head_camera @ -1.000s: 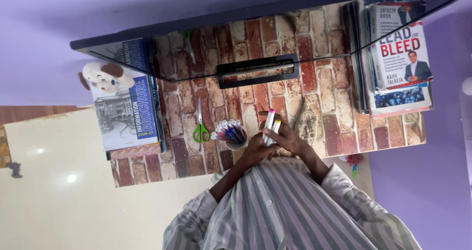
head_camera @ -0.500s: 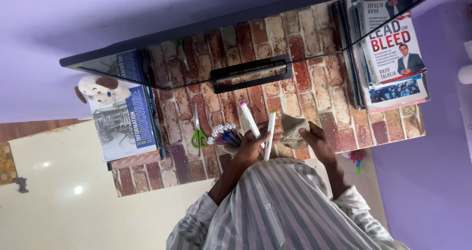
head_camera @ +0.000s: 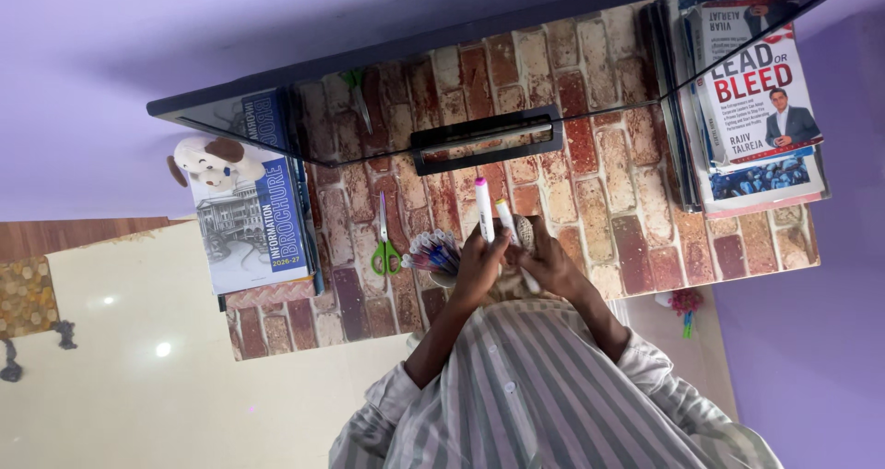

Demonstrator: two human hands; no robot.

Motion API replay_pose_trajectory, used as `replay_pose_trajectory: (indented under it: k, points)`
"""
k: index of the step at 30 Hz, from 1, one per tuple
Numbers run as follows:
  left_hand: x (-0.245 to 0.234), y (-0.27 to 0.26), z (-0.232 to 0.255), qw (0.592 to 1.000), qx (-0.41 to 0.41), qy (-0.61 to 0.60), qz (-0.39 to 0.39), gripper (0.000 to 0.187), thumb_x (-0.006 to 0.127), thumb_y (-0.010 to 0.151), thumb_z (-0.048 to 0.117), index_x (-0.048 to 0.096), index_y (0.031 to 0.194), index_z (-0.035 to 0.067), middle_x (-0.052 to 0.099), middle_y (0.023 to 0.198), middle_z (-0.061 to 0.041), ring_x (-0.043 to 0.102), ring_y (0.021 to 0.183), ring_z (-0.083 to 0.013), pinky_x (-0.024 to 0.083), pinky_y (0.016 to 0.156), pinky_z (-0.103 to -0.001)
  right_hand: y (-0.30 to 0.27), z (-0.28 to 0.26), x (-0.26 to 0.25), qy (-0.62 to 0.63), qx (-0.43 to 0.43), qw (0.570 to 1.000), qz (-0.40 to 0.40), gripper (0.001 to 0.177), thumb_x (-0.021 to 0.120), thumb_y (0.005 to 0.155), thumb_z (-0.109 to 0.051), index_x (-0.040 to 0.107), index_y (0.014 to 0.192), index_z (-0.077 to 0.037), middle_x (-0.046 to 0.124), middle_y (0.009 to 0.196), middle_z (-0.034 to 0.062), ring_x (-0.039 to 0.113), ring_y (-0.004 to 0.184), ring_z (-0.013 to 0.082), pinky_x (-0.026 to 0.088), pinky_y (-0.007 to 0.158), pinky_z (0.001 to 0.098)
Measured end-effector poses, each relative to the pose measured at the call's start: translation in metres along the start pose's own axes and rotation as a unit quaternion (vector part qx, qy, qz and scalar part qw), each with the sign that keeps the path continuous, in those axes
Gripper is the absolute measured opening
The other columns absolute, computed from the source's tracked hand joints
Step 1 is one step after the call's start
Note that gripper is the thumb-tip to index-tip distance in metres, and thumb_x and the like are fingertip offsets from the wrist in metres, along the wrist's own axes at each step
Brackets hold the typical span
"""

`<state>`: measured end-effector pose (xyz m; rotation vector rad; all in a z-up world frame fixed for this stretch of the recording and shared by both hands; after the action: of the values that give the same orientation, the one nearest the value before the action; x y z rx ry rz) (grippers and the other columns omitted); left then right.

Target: The person picks up a plush toy and several pens from the floor, places them onto a desk, and then gathers the pens into a small cup.

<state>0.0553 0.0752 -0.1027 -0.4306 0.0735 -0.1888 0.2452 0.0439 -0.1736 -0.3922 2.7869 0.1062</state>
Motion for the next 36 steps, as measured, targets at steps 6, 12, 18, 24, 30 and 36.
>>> replay_pose_trajectory:
  k: [6, 12, 18, 24, 30, 36]
  points:
    - [-0.025, -0.002, 0.049, 0.962, 0.203, -0.122, -0.134, 0.046, 0.054, 0.113, 0.031, 0.051, 0.142, -0.005, 0.072, 0.125, -0.016, 0.071, 0.111, -0.0173, 0.058, 0.098, -0.034, -0.006, -0.028, -0.004, 0.327, 0.200, 0.920, -0.082, 0.086, 0.062, 0.099, -0.023, 0.011, 0.161, 0.009, 0.057, 0.141, 0.0244, 0.060, 0.126, 0.0277, 0.050, 0.106, 0.0401]
    - [-0.014, -0.007, 0.045, 0.979, 0.109, -0.075, -0.154, 0.039, 0.057, 0.106, 0.024, 0.061, 0.134, -0.003, 0.076, 0.121, -0.017, 0.067, 0.071, -0.0148, 0.059, 0.064, -0.035, 0.008, -0.072, 0.000, 0.084, -0.005, 0.996, 0.006, 0.055, 0.062, 0.106, -0.014, 0.036, 0.151, 0.001, 0.058, 0.135, 0.0260, 0.062, 0.122, 0.0278, 0.055, 0.099, 0.0347]
    - [-0.008, -0.008, 0.031, 0.990, 0.111, 0.012, -0.082, 0.039, 0.054, 0.107, 0.020, 0.062, 0.141, 0.003, 0.071, 0.114, -0.017, 0.068, 0.069, -0.0152, 0.057, 0.064, -0.032, 0.009, -0.132, -0.002, 0.140, 0.155, 0.978, 0.020, 0.048, 0.055, 0.101, -0.008, 0.037, 0.145, 0.003, 0.061, 0.117, 0.0200, 0.066, 0.102, 0.0310, 0.056, 0.086, 0.0405]
    - [-0.018, -0.006, 0.007, 0.973, 0.094, -0.209, -0.036, 0.028, 0.058, 0.109, 0.018, 0.066, 0.128, -0.001, 0.077, 0.119, -0.019, 0.076, 0.108, -0.0188, 0.063, 0.091, -0.034, -0.005, -0.167, -0.024, -0.041, -0.093, 0.993, -0.063, 0.040, 0.058, 0.103, -0.004, 0.049, 0.140, 0.010, 0.056, 0.136, 0.0334, 0.052, 0.129, 0.0480, 0.047, 0.105, 0.0482]
    - [-0.022, -0.021, 0.032, 0.996, 0.047, -0.072, -0.022, 0.034, 0.058, 0.104, 0.025, 0.067, 0.129, 0.003, 0.079, 0.117, -0.013, 0.064, 0.083, -0.0168, 0.054, 0.074, -0.029, -0.002, -0.153, -0.012, 0.016, 0.139, 0.978, -0.153, 0.032, 0.070, 0.097, -0.017, 0.055, 0.123, -0.005, 0.066, 0.100, 0.0172, 0.069, 0.086, 0.0238, 0.054, 0.076, 0.0373]
    - [-0.033, -0.024, 0.059, 0.980, 0.173, -0.016, -0.093, 0.040, 0.053, 0.112, 0.037, 0.067, 0.136, 0.008, 0.063, 0.091, -0.001, 0.052, 0.075, -0.0037, 0.040, 0.066, -0.023, 0.012, -0.107, 0.005, 0.073, 0.088, 0.993, -0.039, 0.035, 0.073, 0.098, -0.009, 0.045, 0.118, -0.005, 0.050, 0.091, 0.0128, 0.048, 0.075, 0.0156, 0.041, 0.062, 0.0368]
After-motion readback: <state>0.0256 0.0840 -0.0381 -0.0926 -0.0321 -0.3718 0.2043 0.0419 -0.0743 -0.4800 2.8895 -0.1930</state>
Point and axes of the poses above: each hand's wrist, its own y-axis towards the middle knuckle, its own x-axis out of the palm, z = x × y, the point moved 1 cm from there along y, towards the middle knuckle
